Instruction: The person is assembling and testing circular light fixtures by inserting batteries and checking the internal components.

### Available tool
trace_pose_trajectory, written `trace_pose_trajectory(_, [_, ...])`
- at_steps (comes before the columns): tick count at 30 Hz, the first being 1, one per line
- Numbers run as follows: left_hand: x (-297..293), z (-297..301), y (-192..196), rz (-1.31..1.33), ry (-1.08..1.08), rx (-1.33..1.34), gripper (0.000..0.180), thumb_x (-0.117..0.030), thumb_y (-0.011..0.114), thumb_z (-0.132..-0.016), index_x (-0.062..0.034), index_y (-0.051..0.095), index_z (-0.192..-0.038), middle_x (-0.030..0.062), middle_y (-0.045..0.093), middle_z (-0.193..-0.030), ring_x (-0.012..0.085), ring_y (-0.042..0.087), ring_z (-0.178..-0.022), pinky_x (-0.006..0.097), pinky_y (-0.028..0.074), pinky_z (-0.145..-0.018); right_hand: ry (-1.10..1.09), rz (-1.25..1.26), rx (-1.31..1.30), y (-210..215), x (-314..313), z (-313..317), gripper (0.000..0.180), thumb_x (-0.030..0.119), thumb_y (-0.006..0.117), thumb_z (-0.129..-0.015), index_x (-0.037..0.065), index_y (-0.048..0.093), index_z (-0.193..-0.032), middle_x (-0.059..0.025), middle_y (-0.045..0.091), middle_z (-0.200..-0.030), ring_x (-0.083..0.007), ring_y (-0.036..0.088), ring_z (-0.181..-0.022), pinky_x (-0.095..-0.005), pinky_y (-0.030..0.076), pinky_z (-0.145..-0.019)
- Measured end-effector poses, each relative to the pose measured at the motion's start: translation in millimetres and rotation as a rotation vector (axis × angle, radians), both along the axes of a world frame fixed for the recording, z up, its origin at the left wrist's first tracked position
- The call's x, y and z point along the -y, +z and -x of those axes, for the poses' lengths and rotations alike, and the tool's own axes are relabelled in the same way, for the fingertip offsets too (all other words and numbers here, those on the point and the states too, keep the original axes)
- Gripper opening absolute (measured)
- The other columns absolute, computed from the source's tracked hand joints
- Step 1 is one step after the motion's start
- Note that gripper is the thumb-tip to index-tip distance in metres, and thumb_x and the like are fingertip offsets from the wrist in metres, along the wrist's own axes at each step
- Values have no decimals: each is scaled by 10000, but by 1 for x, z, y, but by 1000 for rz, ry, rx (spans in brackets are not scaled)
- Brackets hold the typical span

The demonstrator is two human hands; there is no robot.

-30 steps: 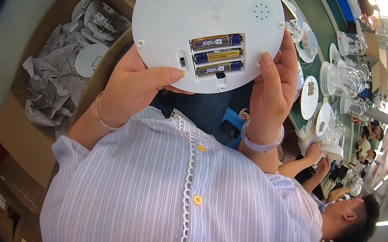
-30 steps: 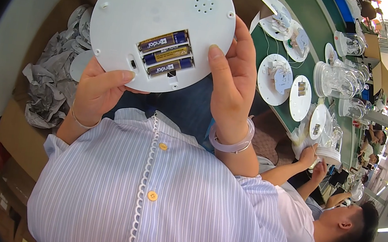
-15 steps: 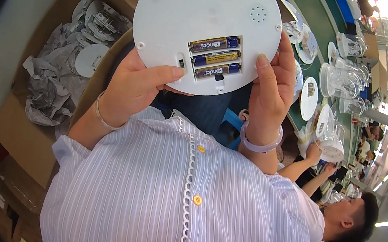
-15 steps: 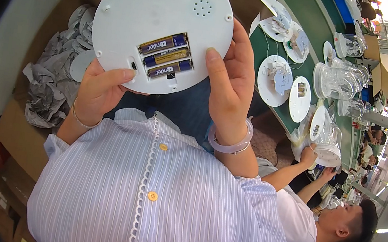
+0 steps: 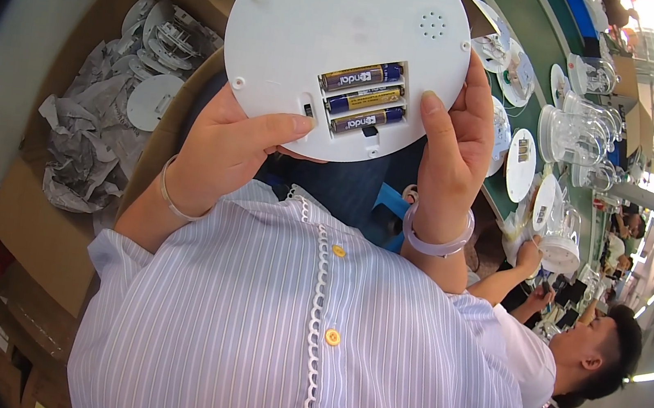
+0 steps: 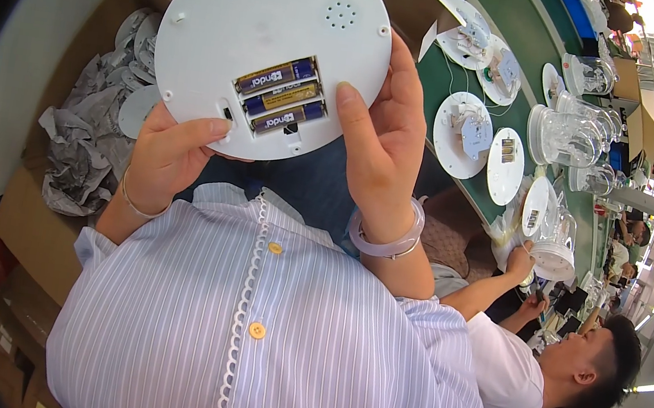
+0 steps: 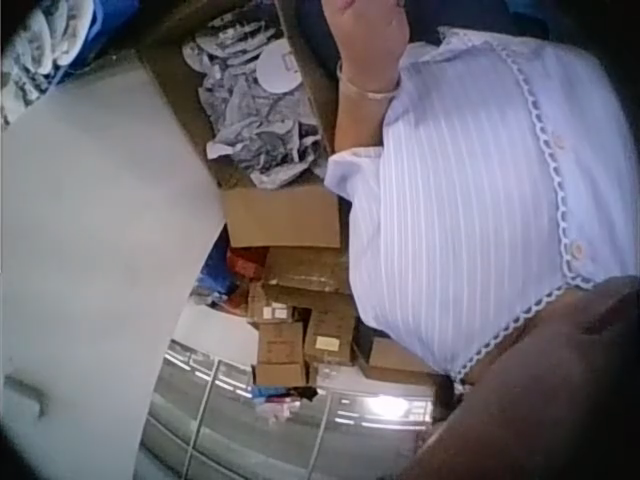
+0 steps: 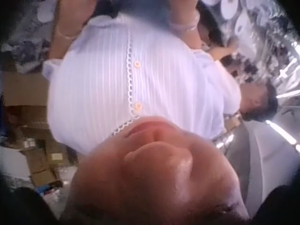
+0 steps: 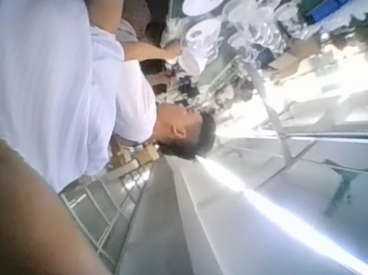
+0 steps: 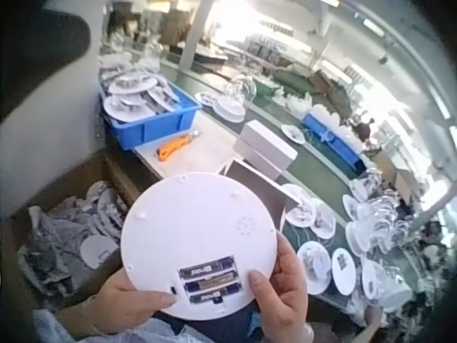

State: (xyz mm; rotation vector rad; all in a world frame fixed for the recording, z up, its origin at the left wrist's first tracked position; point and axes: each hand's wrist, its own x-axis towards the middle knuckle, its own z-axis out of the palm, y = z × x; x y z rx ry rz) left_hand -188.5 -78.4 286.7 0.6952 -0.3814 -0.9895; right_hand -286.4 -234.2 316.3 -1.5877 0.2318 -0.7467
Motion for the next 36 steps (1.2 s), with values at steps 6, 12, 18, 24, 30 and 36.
trace_pose_trajectory(6, [1,0,-3,8,8,-1,425,15,510,-752,17,384,-1157,157,516,-1063,227,542,-946,311,491,-750,17,1,7,2,0,2,513,43,482,-788,-53,273,-1246,-165,450,-1165,-187,461,-1060,-272,349,-890])
trace_pose_trajectory(12, [4,2,-1,-9,38,17,435,8,521,-749,19,374,-1158,154,513,-1069,216,546,-937,302,488,-746,82,-30,-46,6,0,4,569,1,502,-765,-47,220,-1256,-148,364,-1221,-201,389,-1115,-295,324,-915])
trace_pose_trajectory(18, [7,3,-4,-136,4,58,466,16,505,-762,-4,320,-1189,134,513,-1057,194,538,-932,272,477,-747,-208,632,-190,-1,2,7,692,109,636,-652,-10,281,-1234,-186,306,-1232,-278,352,-1098,-350,322,-896])
trace_pose_trajectory(24, [10,11,-8,-131,42,144,542,10,483,-781,-29,202,-1242,106,443,-1115,159,484,-992,271,471,-761,-138,833,-229,0,-8,1,647,114,651,-600,62,376,-1184,-183,314,-1219,-343,316,-1091,-395,293,-902])
trace_pose_trajectory(30, [11,14,-2,-213,-21,193,583,15,449,-796,-54,116,-1269,105,382,-1162,167,444,-1042,279,478,-764,-76,832,-356,-2,-9,-2,587,94,627,-599,106,428,-1151,-144,339,-1234,-312,343,-1124,-373,359,-881])
trace_pose_trajectory(36, [13,15,-6,-262,-35,200,570,1,437,-804,-57,113,-1270,120,382,-1157,174,474,-1012,272,492,-749,48,775,-357,-4,-12,-5,510,33,581,-581,80,472,-1077,-175,352,-1201,-363,341,-1114,-415,347,-876])
